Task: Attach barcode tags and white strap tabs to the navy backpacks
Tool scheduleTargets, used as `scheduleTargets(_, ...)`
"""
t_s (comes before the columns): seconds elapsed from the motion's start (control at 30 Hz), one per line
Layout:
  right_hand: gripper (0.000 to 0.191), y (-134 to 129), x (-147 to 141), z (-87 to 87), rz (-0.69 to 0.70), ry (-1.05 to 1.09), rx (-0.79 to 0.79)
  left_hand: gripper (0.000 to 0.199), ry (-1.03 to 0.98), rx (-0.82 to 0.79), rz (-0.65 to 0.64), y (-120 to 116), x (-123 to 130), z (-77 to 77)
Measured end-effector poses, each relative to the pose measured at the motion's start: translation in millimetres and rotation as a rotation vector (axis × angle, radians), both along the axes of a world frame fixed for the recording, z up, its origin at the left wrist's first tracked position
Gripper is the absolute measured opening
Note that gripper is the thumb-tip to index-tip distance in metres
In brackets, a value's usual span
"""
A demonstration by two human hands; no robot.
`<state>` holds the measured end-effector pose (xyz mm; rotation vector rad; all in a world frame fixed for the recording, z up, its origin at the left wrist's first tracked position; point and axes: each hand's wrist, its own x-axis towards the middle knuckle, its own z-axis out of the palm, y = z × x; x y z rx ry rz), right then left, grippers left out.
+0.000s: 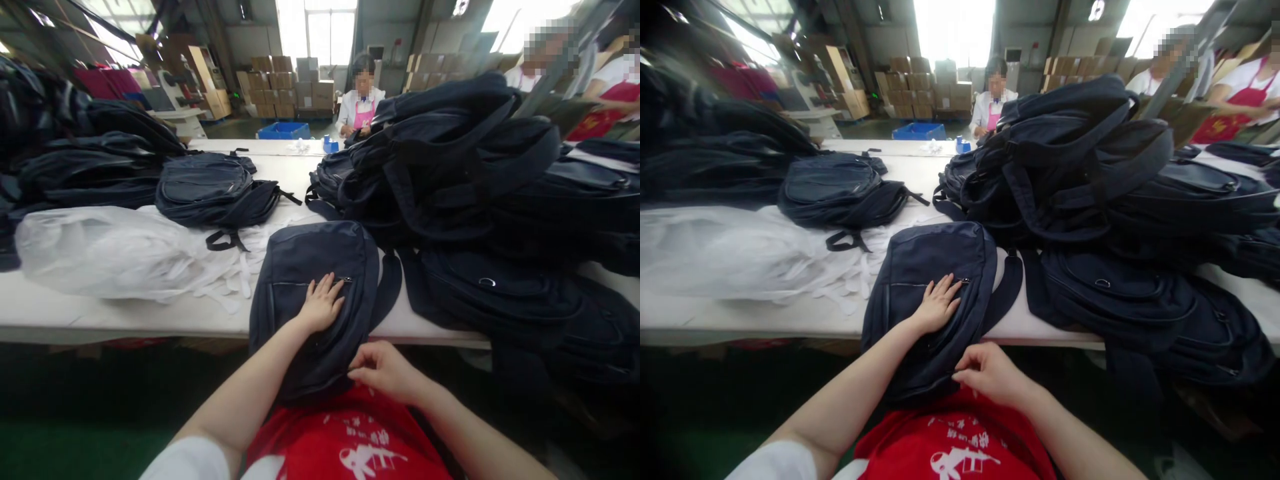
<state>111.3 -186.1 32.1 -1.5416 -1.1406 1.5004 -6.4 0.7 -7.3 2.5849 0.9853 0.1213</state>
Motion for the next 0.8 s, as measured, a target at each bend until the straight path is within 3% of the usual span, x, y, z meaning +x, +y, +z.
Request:
scheduleTargets(0.07, 0.022, -10.9, -36.4, -6.1, 0.017, -0.049, 0.004, 0.052, 0.015, -0.012, 0.008, 0.9, 1.7, 1.3)
scheduleTargets(0.17, 0.020, -18.2, -67.5, -8.5, 0.183, -0.187, 0.195, 0.053, 0.050, -0.062, 0.025, -1.4, 1.7, 14.8)
scheduleTargets(0.27, 0.020, -17.0, -65.2, -1.3, 0.142, -0.383, 0.303, 0.053, -0.018, -0.064, 0.059, -19.1, -2.2, 45.5)
scheduleTargets(0.37, 0.021, -16.4, -48.0, 8.9, 0.106, -0.468, 0.258, 0.056, -0.081, 0.004, 0.014, -52.1, -4.5, 75.8)
scheduleTargets(0.43, 0.019, -18.6, -37.5, 14.7, 0.138, -0.504, 0.249, 0.054, 0.007, 0.038, 0.016, -72.3, -2.0, 85.4)
scheduleTargets(0.53, 0.014, -21.4, -23.5, 22.2, 0.078, -0.635, 0.352, 0.039, 0.159, 0.004, 0.080, -84.5, 3.7, 81.6)
scheduleTargets(0.6, 0.012, -18.6, -13.3, 25.8, -0.023, -0.750, 0.495, 0.029, 0.129, -0.090, 0.071, -79.8, 3.3, 72.5)
scheduleTargets(0.7, 0.016, -7.2, 0.5, 25.8, -0.035, -0.873, 0.671, 0.033, -0.194, -0.358, 0.101, -64.1, -8.5, 59.8)
scheduleTargets(0.8, 0.014, 4.4, 5.6, 18.9, 0.071, -0.913, 0.695, 0.034, -0.722, -0.816, 0.337, -49.3, -29.8, 56.9)
